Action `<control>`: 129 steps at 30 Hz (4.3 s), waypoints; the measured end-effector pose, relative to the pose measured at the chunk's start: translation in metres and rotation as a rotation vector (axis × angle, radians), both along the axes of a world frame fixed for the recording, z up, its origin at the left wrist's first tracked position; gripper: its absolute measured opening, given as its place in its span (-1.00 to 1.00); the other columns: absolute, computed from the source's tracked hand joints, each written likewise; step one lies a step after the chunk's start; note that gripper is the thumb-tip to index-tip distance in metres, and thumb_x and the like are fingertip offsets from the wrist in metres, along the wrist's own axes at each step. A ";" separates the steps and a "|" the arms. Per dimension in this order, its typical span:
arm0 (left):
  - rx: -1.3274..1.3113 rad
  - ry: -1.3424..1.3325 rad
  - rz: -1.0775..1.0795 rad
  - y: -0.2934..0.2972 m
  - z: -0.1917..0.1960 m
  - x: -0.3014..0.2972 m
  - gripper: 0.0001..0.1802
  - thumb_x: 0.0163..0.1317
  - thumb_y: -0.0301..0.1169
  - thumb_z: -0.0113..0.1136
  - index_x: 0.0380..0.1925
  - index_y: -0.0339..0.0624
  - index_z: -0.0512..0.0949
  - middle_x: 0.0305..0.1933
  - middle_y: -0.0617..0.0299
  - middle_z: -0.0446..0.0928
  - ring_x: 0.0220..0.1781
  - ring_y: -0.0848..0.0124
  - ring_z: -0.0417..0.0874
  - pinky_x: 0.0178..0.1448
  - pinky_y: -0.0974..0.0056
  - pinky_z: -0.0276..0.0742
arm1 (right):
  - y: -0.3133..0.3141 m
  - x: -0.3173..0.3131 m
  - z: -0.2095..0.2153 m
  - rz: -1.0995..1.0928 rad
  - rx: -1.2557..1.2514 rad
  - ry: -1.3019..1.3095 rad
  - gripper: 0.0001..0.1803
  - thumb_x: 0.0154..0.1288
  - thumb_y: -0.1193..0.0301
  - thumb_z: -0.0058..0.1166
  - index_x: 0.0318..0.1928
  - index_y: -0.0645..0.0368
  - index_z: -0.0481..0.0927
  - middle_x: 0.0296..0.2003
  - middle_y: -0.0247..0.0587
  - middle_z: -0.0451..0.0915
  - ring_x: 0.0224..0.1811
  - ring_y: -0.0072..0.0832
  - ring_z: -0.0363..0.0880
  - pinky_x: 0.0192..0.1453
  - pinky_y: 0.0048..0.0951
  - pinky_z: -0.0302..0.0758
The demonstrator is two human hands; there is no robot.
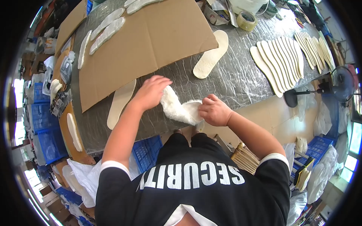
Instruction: Preparing, checking, and stacking shoe insoles at a workbench in a manufacturing environment.
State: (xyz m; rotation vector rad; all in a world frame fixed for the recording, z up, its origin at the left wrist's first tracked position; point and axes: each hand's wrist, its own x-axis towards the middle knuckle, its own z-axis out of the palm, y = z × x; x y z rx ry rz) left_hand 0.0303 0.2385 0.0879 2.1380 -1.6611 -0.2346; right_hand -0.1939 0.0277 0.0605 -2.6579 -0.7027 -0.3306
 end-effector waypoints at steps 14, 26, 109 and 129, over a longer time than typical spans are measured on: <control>-0.003 -0.293 0.295 0.133 0.002 -0.054 -0.77 -0.11 -0.57 0.25 -0.38 -0.06 0.67 -0.43 0.23 0.34 -0.26 0.17 0.42 0.01 0.03 0.32 | 0.022 -0.010 -0.019 -0.293 0.238 0.013 -0.74 -0.06 0.42 0.24 -0.30 0.00 0.48 -0.30 -0.45 0.60 -0.11 -0.31 0.46 0.07 -0.20 0.31; -0.012 0.155 0.554 0.197 -0.032 -0.088 -0.67 -0.01 -0.59 0.25 -0.24 0.07 0.74 -0.35 0.35 0.51 -0.21 0.32 0.49 0.03 0.17 0.31 | 0.026 0.005 -0.023 -0.351 0.295 0.127 -0.75 -0.04 0.46 0.29 -0.28 0.00 0.56 -0.20 -0.50 0.66 0.00 -0.27 0.47 0.17 -0.10 0.26; 0.048 1.574 0.863 0.073 0.024 -0.085 0.02 -0.17 0.01 0.52 0.16 -0.53 0.37 0.16 -0.20 0.47 0.07 0.12 0.61 -0.34 0.34 0.54 | 0.043 -0.065 -0.020 -1.353 1.842 0.710 -0.92 0.27 0.52 0.14 -0.33 0.26 0.53 -0.63 -0.30 0.54 -0.72 -0.69 0.35 -0.65 -0.66 0.22; 0.207 0.513 0.173 0.030 0.033 -0.102 -0.06 -0.32 -0.30 0.53 0.17 -0.31 0.34 0.10 -0.07 0.43 0.08 0.01 0.54 0.16 0.07 0.49 | 0.050 -0.084 -0.011 -1.239 2.046 0.404 -0.76 0.52 0.35 -0.13 -0.08 0.27 0.51 -0.55 -0.29 0.55 -0.65 -0.67 0.40 -0.53 -0.65 0.34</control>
